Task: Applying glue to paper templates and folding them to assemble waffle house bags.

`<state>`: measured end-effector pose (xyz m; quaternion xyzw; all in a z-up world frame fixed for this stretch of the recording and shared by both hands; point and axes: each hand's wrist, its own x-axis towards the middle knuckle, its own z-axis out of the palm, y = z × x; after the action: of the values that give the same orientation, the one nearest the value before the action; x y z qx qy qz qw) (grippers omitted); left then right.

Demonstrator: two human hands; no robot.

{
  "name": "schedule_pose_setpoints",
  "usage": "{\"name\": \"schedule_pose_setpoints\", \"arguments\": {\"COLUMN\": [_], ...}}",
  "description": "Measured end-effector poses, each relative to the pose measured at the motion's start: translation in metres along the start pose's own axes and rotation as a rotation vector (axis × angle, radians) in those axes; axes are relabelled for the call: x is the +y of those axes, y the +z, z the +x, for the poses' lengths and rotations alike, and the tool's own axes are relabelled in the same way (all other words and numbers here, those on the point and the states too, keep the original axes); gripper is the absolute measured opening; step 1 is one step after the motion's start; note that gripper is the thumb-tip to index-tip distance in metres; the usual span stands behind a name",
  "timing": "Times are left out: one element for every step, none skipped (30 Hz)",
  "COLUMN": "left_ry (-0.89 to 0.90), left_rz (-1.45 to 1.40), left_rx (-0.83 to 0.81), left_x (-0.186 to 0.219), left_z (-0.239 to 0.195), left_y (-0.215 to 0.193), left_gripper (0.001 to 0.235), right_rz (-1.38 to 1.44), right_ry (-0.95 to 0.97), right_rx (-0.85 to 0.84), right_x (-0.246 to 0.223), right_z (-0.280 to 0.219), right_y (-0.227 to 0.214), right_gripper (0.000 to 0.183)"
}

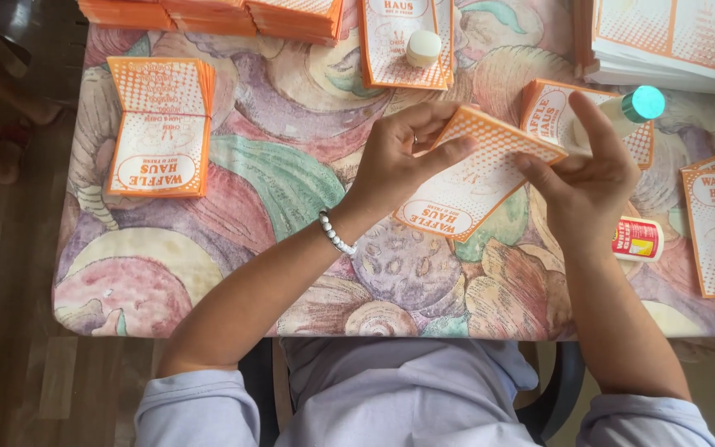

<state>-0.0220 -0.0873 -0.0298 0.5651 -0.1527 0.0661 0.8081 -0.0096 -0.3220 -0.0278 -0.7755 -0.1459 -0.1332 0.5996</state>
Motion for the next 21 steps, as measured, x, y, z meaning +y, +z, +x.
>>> {"name": "schedule_pose_setpoints", "arguments": {"left_ry": [0.038, 0.076, 0.075, 0.087, 0.105, 0.11, 0.12, 0.129, 0.13, 0.129, 0.129, 0.13, 0.112, 0.094, 0.093, 0.09, 0.088, 0.088, 0.098, 0.108, 0.108], "left_rz": [0.094, 0.187, 0.185, 0.174, 0.166, 0.167, 0.181, 0.196, 0.195, 0.189, 0.184, 0.183, 0.189, 0.195, 0.194, 0.233, 0.273, 0.273, 0.287, 0.301, 0.303], "left_rx": [0.004, 0.008, 0.005, 0.018, 0.03, 0.025, 0.028, 0.031, 0.023, 0.007, -0.006, -0.011, -0.005, 0.002, -0.001, 0.003, 0.01, 0.011, 0.023, 0.034, 0.038], "left_x": [0.008, 0.016, 0.016, 0.016, 0.018, 0.018, 0.019, 0.02, 0.024, 0.028, 0.032, 0.034, 0.037, 0.039, 0.041, 0.043, 0.045, 0.046, 0.046, 0.047, 0.045], "left_z": [0.002, 0.004, 0.003, 0.002, 0.003, 0.002, 0.001, 0.0, 0.001, 0.002, 0.003, 0.003, 0.003, 0.003, 0.002, 0.002, 0.001, -0.001, -0.002, -0.004, -0.004], "left_y": [0.004, 0.008, 0.01, 0.012, 0.013, 0.015, 0.016, 0.018, 0.019, 0.02, 0.022, 0.022, 0.022, 0.022, 0.022, 0.021, 0.02, 0.02, 0.02, 0.02, 0.019], "left_gripper": [0.029, 0.023, 0.023, 0.02, 0.018, 0.018, 0.016, 0.015, 0.015, 0.014, 0.013, 0.013, 0.012, 0.011, 0.011, 0.01, 0.009, 0.009, 0.008, 0.007, 0.007], "right_rz": [0.003, 0.007, 0.005, 0.106, 0.21, 0.21, 0.167, 0.123, 0.122, 0.081, 0.04, 0.039, 0.01, -0.019, -0.02, -0.029, -0.037, -0.037, -0.025, -0.013, -0.01], "right_ry": [-0.027, -0.055, -0.054, -0.082, -0.118, -0.124, -0.169, -0.213, -0.214, -0.234, -0.254, -0.256, -0.269, -0.283, -0.282, -0.309, -0.338, -0.338, -0.307, -0.275, -0.276], "right_rx": [-0.013, -0.026, -0.023, -0.075, -0.125, -0.121, -0.113, -0.106, -0.099, -0.065, -0.035, -0.031, -0.019, -0.007, -0.005, -0.001, -0.001, -0.003, -0.006, -0.01, -0.013], "right_x": [-0.001, -0.003, -0.007, -0.011, -0.015, -0.018, -0.021, -0.024, -0.032, -0.041, -0.049, -0.053, -0.057, -0.062, -0.06, -0.058, -0.056, -0.058, -0.061, -0.063, -0.063], "right_z": [-0.002, -0.005, -0.005, -0.006, -0.004, -0.004, -0.004, -0.004, -0.005, -0.006, -0.006, -0.006, -0.006, -0.007, -0.006, -0.005, -0.003, -0.003, -0.001, 0.0, 0.003], "right_y": [-0.001, -0.002, -0.001, -0.001, 0.0, -0.001, -0.001, -0.002, 0.0, 0.002, 0.004, 0.003, 0.004, 0.004, 0.002, 0.001, 0.0, 0.001, 0.002, 0.003, 0.004], "right_gripper": [0.073, 0.073, 0.073, 0.08, 0.088, 0.088, 0.089, 0.091, 0.091, 0.085, 0.081, 0.081, 0.081, 0.081, 0.081, 0.079, 0.077, 0.077, 0.076, 0.074, 0.074]}}
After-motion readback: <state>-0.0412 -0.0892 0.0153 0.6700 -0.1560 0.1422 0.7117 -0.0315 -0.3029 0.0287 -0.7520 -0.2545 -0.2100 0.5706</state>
